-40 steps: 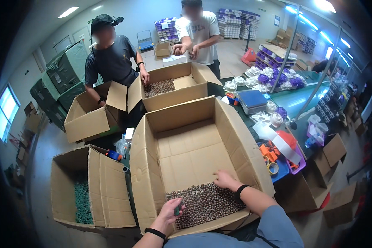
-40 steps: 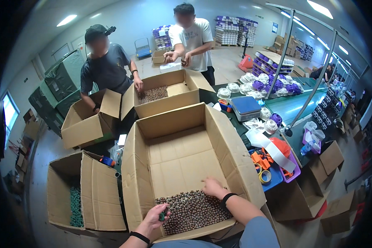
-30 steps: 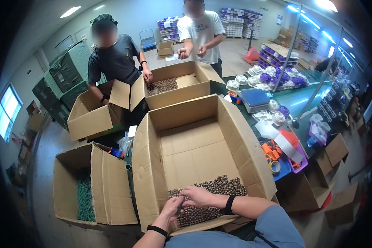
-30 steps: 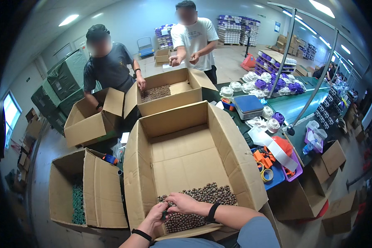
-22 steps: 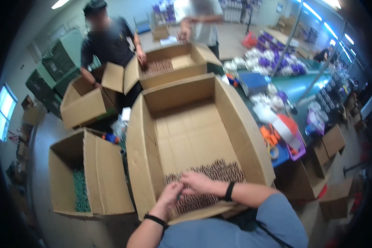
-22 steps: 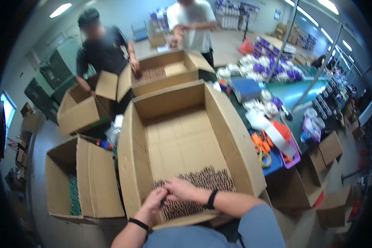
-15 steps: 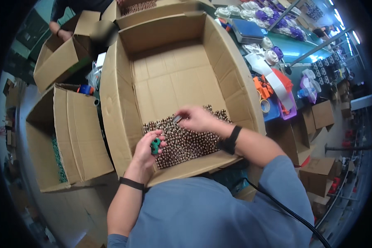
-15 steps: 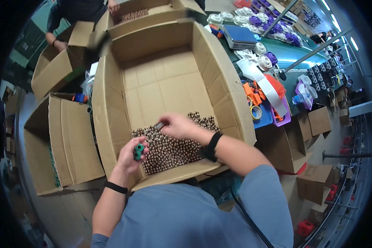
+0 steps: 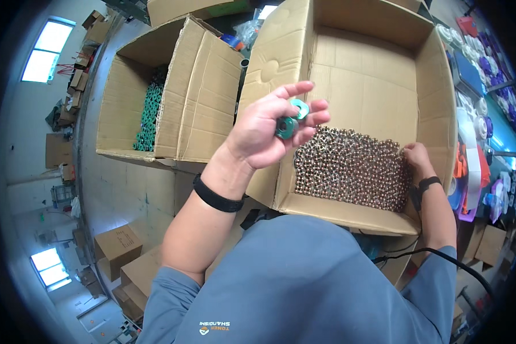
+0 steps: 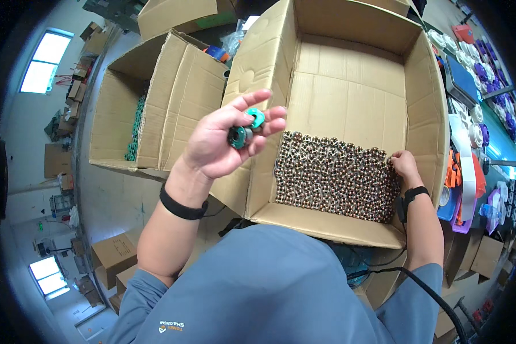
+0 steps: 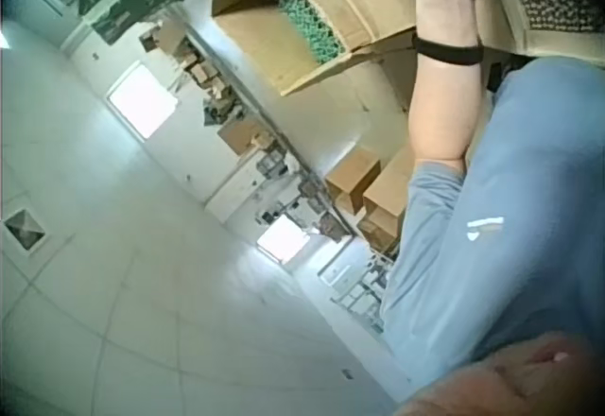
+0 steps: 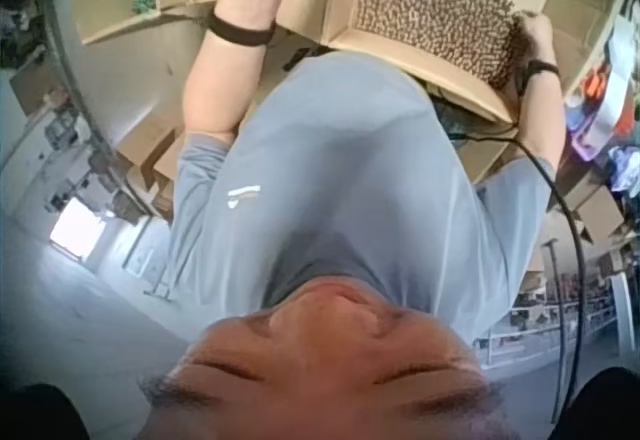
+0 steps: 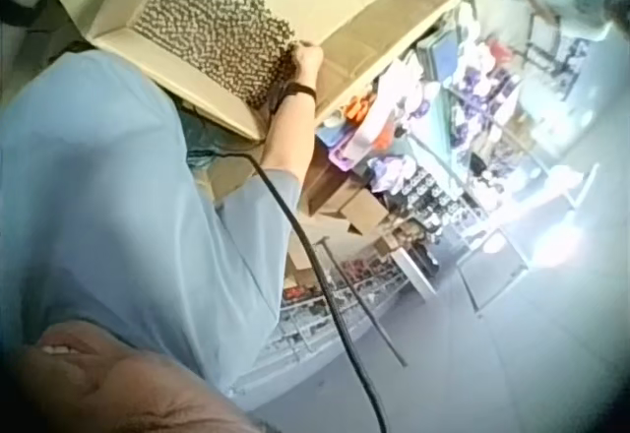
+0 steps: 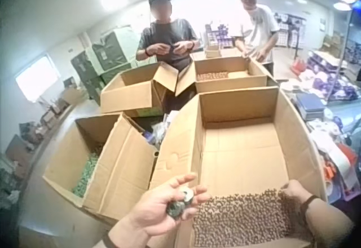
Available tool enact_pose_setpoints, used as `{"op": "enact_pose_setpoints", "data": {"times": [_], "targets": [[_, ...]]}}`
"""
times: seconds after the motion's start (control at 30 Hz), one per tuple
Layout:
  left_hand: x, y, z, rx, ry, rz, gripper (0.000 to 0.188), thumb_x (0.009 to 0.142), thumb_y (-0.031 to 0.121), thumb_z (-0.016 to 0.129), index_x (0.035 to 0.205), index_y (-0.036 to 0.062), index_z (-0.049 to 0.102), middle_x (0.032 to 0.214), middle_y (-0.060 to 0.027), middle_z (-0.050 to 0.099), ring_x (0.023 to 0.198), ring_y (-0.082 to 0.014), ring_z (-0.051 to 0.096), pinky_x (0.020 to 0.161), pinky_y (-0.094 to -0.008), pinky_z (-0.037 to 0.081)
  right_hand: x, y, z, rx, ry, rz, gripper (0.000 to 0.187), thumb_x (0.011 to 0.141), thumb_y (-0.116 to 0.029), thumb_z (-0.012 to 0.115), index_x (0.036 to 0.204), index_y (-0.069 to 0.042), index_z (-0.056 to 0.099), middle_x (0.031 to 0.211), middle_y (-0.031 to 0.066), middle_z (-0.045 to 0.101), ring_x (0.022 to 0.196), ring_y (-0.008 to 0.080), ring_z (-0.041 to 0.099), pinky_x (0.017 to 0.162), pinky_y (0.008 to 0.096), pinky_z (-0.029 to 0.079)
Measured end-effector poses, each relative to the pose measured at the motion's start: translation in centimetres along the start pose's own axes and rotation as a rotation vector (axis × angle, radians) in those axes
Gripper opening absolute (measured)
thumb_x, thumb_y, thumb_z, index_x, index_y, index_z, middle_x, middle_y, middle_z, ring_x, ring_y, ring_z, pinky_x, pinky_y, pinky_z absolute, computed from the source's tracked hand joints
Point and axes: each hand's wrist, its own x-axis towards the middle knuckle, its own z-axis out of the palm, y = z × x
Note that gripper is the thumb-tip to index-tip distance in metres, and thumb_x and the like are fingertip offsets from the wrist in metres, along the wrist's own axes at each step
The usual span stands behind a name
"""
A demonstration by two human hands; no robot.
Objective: The person sorts small green plastic rings and metallic cylindrical parts between two cardboard boxes. They pick up handfuls of the green rings from one box and transfer them to the other, then pick up handfuls of the metallic parts and transfer them back.
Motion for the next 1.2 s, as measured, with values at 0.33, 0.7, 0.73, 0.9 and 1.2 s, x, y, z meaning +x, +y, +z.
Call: {"op": "enact_pose_setpoints", "data": {"times": [0.33,0.7,0.73,0.9,1.2], "targets": [[4.8,-8.3,2.0,0.144,0.009,-0.274,0.062,0.086,-0.006,0.044,0.147,0.0027,0.032,0.131,-0.0233,0.053,0.114,-0.033,0.063,0.09,-0.0446,0.06,-21.0,-23.5,-5.4,0.3,0.12,-1.107,0.033,0.082,-0.009,0.071,0.115,-0.004,0.067,0.112,0.0131,0.066,0.1,0.0298,0.064,0.088,0.039,0.052],[6.1,-12.2,4.2,0.1,-0.042,-0.482,0.067,0.083,-0.009,0.045,0.148,0.0046,0.035,0.122,-0.0157,0.057,0.101,-0.0265,0.065,0.082,-0.0393,0.061,-21.3,-19.7,-4.7,0.448,-0.004,-0.77,0.03,0.086,-0.013,0.071,0.115,-0.009,0.069,0.096,0.0069,0.07,0.085,0.0196,0.066,0.079,0.0335,0.054],[6.1,-12.4,4.3,0.181,0.064,-0.484,0.048,0.089,-0.003,0.049,0.137,0.0033,0.045,0.115,-0.0125,0.062,0.094,-0.0211,0.067,0.077,-0.034,0.062,-19.7,-18.0,-4.3,0.562,-0.054,-0.591,0.029,0.092,-0.014,0.068,0.12,-0.008,0.068,0.096,0.0049,0.07,0.084,0.0109,0.064,0.075,0.0282,0.054],[6.5,-13.0,2.3,0.256,0.119,-0.473,0.024,0.095,0.005,0.054,0.119,0.0054,0.054,0.097,-0.006,0.065,0.079,-0.0128,0.064,0.066,-0.0268,0.056,-11.0,-12.0,-6.7,-0.098,0.147,-0.293,0.028,0.085,-0.02,0.066,0.106,-0.003,0.072,0.085,0.0187,0.072,0.077,0.027,0.071,0.072,0.0368,0.057],[6.4,-12.3,1.3,0.235,0.137,-0.41,0.018,0.1,0.009,0.05,0.117,0.0067,0.054,0.094,-0.0045,0.065,0.083,-0.0138,0.065,0.071,-0.0279,0.057,-1.9,-5.7,-2.7,-0.69,-0.006,-0.142,0.016,0.077,-0.007,0.07,0.091,-0.001,0.076,0.099,0.0239,0.072,0.097,0.037,0.071,0.085,0.0445,0.058]]}}
